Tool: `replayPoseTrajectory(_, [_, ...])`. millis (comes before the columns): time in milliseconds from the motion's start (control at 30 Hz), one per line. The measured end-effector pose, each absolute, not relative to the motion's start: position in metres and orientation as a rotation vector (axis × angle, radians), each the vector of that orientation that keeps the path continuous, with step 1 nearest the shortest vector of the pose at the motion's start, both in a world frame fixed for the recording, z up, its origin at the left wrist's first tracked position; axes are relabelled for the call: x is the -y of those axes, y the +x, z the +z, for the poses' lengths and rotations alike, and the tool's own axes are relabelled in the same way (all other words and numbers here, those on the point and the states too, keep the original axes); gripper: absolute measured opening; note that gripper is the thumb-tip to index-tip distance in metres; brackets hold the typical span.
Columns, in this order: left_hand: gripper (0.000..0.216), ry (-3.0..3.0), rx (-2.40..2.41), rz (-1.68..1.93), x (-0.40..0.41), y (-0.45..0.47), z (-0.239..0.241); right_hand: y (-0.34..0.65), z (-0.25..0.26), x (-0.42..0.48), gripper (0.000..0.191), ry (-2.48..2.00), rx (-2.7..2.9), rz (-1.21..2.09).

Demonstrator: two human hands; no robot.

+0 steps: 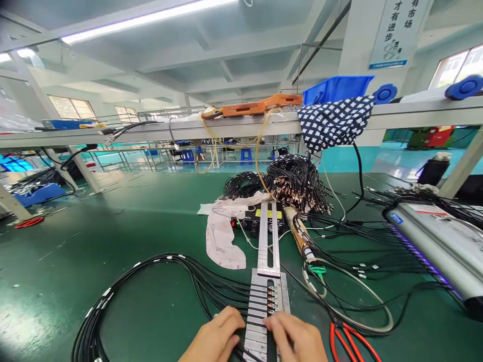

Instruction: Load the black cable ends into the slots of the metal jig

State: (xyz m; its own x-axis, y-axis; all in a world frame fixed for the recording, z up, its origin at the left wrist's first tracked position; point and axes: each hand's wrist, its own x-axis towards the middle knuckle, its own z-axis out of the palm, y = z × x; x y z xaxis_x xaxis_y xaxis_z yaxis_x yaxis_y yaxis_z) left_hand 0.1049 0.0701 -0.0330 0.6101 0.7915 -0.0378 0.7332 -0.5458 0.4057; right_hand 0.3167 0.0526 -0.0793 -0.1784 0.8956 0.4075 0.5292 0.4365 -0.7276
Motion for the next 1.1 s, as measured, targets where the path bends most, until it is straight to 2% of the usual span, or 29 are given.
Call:
replayPoseTrajectory(100, [0.019, 2.343, -1.263, 0.269, -0.073, 0.097, -0.025, 0.324, -0.068, -0.059, 0.051, -1.254, 1.276, 1.130])
replayPoseTrajectory(200, [0.015, 2.251, -1.190, 0.348, -0.077, 0.094, -0.030, 0.325, -0.061, -0.062, 0.056, -1.195, 1.016, 1.285])
replayPoseTrajectory(467, [0.007, 2.108, -1.162, 0.504, -0.080, 0.094, -0.026, 0.324, -0.058, -0.060, 0.053, -1.141, 0.839, 1.327])
replayPoseTrajectory(567, [0.013, 2.125, -1.153, 0.520, -0.081, 0.096, -0.028, 0.324, -0.057, -0.061, 0.054, -1.155, 0.837, 1.300])
replayPoseTrajectory(667, [0.020, 2.244, -1.224, 0.558, -0.082, 0.100, -0.039, 0.324, -0.057, -0.062, 0.054, -1.166, 0.869, 1.275])
replayPoseTrajectory(900, [0.021, 2.371, -1.310, 0.637, -0.084, 0.104, -0.069, 0.326, -0.059, -0.059, 0.053, -1.168, 0.892, 1.225])
replayPoseTrajectory(1100, [0.022, 2.493, -1.429, 0.414, -0.083, 0.107, -0.069, 0.326, -0.058, -0.059, 0.053, -1.184, 0.908, 1.209])
